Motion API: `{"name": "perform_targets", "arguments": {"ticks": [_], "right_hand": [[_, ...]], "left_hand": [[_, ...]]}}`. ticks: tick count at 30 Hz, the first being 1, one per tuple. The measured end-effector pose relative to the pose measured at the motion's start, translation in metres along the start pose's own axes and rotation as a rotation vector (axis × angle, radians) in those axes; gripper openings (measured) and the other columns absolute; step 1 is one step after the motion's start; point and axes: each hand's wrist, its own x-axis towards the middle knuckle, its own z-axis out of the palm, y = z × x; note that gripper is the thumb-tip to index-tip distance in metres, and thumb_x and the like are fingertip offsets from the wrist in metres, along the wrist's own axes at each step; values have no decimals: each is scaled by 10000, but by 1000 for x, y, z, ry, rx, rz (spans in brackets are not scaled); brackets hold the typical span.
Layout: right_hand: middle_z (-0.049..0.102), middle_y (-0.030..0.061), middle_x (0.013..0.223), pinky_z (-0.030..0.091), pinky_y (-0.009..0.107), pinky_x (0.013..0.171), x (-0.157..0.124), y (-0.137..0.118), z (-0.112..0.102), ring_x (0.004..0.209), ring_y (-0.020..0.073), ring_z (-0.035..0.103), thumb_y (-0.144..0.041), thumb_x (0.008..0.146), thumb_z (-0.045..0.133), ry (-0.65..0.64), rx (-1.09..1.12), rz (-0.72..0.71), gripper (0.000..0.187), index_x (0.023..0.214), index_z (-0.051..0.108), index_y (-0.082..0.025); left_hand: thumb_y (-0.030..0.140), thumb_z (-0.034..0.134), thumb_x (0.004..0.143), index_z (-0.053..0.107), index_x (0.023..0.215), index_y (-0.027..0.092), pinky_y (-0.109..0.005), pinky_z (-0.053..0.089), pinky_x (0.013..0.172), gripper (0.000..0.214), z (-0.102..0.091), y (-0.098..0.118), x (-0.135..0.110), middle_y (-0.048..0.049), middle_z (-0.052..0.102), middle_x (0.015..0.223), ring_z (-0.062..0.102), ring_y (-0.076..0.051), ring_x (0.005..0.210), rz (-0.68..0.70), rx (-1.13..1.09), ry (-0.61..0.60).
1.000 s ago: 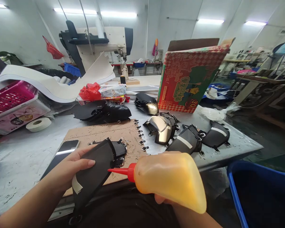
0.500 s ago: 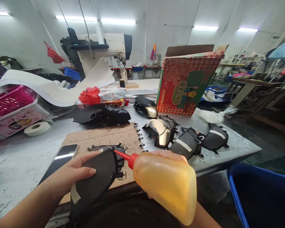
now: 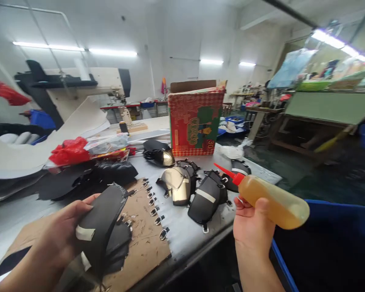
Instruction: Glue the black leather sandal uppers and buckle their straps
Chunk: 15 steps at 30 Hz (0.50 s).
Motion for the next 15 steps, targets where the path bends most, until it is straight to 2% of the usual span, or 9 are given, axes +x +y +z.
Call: {"name": "perform_targets", "arguments": {"ticks": [2,4,6,8,12,15], "right_hand": [[575,-32,623,473,122,394,19,-10,-6,442,52,513,-485,683,670,130,92,125,386,808,561,-137],[573,6,630,422,102,342,35,-21,-15,391,31,469,-523,836,468,244,170,298,431,817,557,-102],[577,30,653,398,95,319,46,-31,-27,374,23,452,-526,886,349,329,222,387,487,856,552,-84],[566,23,646,393,96,309,54,-38,-40,370,27,452,-530,882,346,366,260,408,487,877,544,-85],[550,9,643,413,92,324,70,-48,-65,384,32,466,-545,844,415,348,288,374,458,889,533,-104],[562,19,666,415,95,327,81,-55,-75,390,34,465,-540,823,452,369,319,349,456,909,535,-100]], "left_hand": [[113,502,562,604,777,150,-211,450,409,241,27,-2,10,-9,612,571,539,-132,431,-11,41,-76],[131,521,591,596,768,159,-202,434,408,194,57,-7,19,8,588,547,527,-126,429,-10,100,-149],[142,539,620,590,785,165,-185,404,398,174,88,-14,26,25,566,527,512,-114,420,-16,154,-208],[147,561,637,578,785,164,-172,373,391,151,118,-22,31,32,557,528,505,-105,422,-25,191,-269],[125,600,657,543,784,158,-178,402,432,143,174,-40,43,28,562,581,526,-97,456,-45,167,-441],[93,582,716,496,791,164,-178,412,439,135,220,-56,55,28,554,609,532,-86,463,-24,132,-519]]}}
